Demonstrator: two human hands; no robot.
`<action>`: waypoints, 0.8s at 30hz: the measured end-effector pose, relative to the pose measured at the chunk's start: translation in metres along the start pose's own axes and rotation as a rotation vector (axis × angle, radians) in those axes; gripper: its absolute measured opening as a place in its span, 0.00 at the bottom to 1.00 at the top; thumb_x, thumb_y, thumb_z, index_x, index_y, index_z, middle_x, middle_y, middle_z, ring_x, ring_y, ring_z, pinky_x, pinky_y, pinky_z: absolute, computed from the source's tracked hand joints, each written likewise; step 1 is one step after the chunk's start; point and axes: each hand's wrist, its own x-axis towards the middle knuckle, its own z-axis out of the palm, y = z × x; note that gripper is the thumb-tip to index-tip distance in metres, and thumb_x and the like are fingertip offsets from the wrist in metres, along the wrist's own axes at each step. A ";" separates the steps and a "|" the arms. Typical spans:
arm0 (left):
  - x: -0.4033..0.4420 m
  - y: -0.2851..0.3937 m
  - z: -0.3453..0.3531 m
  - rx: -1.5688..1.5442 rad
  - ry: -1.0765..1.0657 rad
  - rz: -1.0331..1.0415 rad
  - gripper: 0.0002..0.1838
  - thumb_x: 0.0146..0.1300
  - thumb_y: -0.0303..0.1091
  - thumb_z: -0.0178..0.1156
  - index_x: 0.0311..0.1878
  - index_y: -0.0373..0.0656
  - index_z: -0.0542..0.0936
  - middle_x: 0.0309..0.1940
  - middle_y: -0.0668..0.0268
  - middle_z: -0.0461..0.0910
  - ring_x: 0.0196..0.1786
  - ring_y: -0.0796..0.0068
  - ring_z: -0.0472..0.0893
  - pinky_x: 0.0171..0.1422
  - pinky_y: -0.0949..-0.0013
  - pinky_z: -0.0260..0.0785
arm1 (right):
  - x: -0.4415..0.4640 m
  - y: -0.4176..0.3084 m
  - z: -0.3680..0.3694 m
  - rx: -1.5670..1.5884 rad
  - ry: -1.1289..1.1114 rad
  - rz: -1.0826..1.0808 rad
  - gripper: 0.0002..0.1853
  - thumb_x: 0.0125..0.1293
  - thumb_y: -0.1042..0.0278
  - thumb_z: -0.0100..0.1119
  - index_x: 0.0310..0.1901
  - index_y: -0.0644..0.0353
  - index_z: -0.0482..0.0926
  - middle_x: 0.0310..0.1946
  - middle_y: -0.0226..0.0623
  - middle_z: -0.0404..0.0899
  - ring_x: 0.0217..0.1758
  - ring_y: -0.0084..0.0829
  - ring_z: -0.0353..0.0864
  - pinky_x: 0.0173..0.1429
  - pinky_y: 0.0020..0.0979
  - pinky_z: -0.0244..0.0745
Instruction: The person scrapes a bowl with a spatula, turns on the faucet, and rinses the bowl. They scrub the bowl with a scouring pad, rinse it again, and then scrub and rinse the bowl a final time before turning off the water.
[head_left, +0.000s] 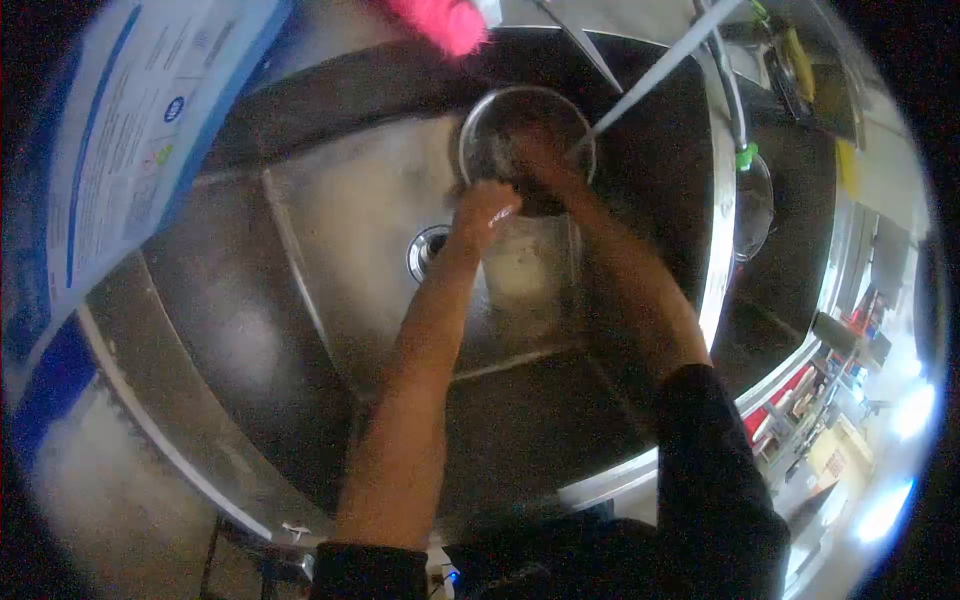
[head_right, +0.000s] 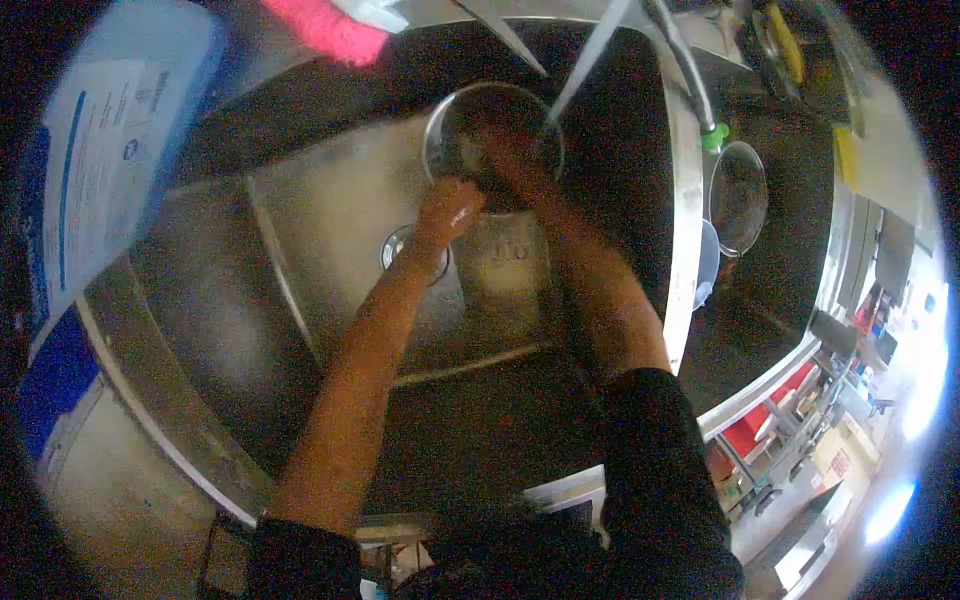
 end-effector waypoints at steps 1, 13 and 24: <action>0.007 0.004 -0.008 -0.036 -0.215 -0.061 0.10 0.49 0.33 0.69 0.38 0.52 0.84 0.41 0.64 0.82 0.45 0.59 0.79 0.48 0.55 0.74 | 0.002 -0.007 0.003 -0.043 0.015 0.047 0.14 0.71 0.66 0.47 0.49 0.64 0.77 0.49 0.52 0.77 0.53 0.44 0.75 0.60 0.47 0.68; 0.012 0.007 -0.002 0.051 -0.504 -0.096 0.09 0.53 0.33 0.69 0.36 0.45 0.79 0.36 0.64 0.79 0.44 0.60 0.79 0.52 0.57 0.69 | 0.012 -0.010 0.025 0.334 0.051 0.083 0.18 0.72 0.62 0.46 0.54 0.64 0.76 0.54 0.52 0.76 0.58 0.46 0.74 0.67 0.43 0.64; 0.012 0.006 -0.001 0.033 -0.235 0.016 0.06 0.53 0.37 0.63 0.33 0.48 0.80 0.32 0.64 0.79 0.39 0.58 0.79 0.44 0.55 0.69 | 0.007 0.000 0.002 0.137 0.086 0.051 0.20 0.72 0.61 0.45 0.58 0.64 0.75 0.59 0.52 0.74 0.62 0.48 0.72 0.72 0.44 0.60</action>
